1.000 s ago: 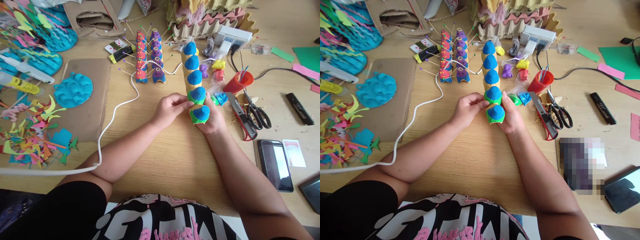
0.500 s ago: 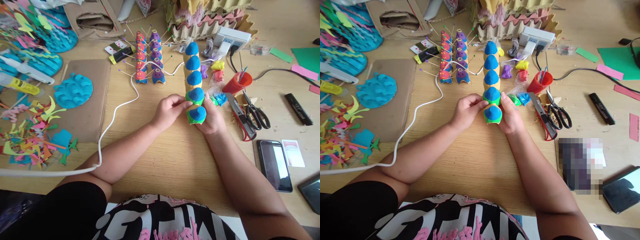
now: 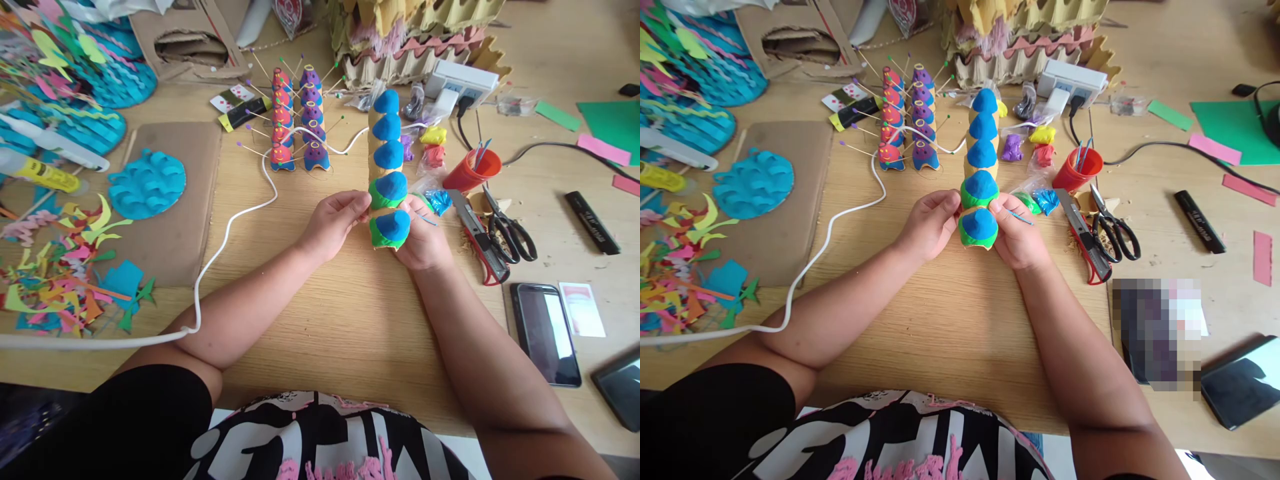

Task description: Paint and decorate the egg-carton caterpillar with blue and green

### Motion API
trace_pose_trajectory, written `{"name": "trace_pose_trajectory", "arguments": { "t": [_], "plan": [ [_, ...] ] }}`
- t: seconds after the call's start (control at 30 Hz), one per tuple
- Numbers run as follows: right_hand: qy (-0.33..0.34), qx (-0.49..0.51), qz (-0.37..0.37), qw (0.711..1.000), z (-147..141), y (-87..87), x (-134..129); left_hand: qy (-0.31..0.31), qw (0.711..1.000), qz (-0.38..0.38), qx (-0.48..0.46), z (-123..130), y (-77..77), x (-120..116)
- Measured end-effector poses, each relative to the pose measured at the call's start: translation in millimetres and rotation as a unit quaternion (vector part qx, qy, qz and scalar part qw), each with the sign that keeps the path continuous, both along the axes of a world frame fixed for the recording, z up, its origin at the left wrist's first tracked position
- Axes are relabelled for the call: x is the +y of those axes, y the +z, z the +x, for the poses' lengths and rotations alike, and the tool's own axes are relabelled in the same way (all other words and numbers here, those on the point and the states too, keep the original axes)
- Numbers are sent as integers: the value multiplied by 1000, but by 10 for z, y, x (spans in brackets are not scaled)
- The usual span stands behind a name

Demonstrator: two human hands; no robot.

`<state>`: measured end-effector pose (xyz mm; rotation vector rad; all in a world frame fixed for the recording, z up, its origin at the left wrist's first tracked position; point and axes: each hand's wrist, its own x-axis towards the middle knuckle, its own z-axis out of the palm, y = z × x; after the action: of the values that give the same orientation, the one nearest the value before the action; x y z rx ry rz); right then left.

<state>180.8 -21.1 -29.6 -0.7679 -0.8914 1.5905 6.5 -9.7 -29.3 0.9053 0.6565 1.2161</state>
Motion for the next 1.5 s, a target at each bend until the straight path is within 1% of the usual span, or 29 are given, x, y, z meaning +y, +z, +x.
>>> {"name": "trace_pose_trajectory", "arguments": {
  "t": [0.13, 0.3, 0.47, 0.57, 0.67, 0.73, 0.9, 1.17, 1.23, 1.37, 1.5],
  "plan": [
    [-10, -10, 5, 1000, -3, 20, -9, -2, 1000, -24, -8, 1, -28, 4],
    [5, -8, 11, 1000, -7, 44, -17, -10, 999, -35, -30, -13, -35, 13],
    [23, -13, 12, 1000, -3, 34, -9, -32, 997, -61, -44, -18, -1, -3],
    [13, -12, 12, 1000, -5, 28, -12, -27, 995, -83, -54, -7, 31, -15],
    [1, -7, 6, 1000, -8, 25, -21, -28, 993, -103, -41, 0, 59, -17],
    [-1, -13, 5, 1000, -10, 20, -23, -32, 994, -103, -35, -2, 68, -14],
    [16, -13, 15, 1000, -27, 2, -11, -45, 994, -88, -43, -13, 63, -14],
    [-10, -15, -8, 1000, -66, 29, -29, -85, 990, -73, -87, -1, 61, -25],
    [-9, -13, -9, 1000, -79, 44, -30, -86, 989, -81, -89, 4, 74, -19],
    [-24, -13, -3, 1000, -88, 41, -5, -87, 985, -121, -91, 15, 114, 4],
    [-4, -28, -1, 1000, -68, 23, 8, -90, 983, -140, -71, 17, 151, 21]
  ]
}}
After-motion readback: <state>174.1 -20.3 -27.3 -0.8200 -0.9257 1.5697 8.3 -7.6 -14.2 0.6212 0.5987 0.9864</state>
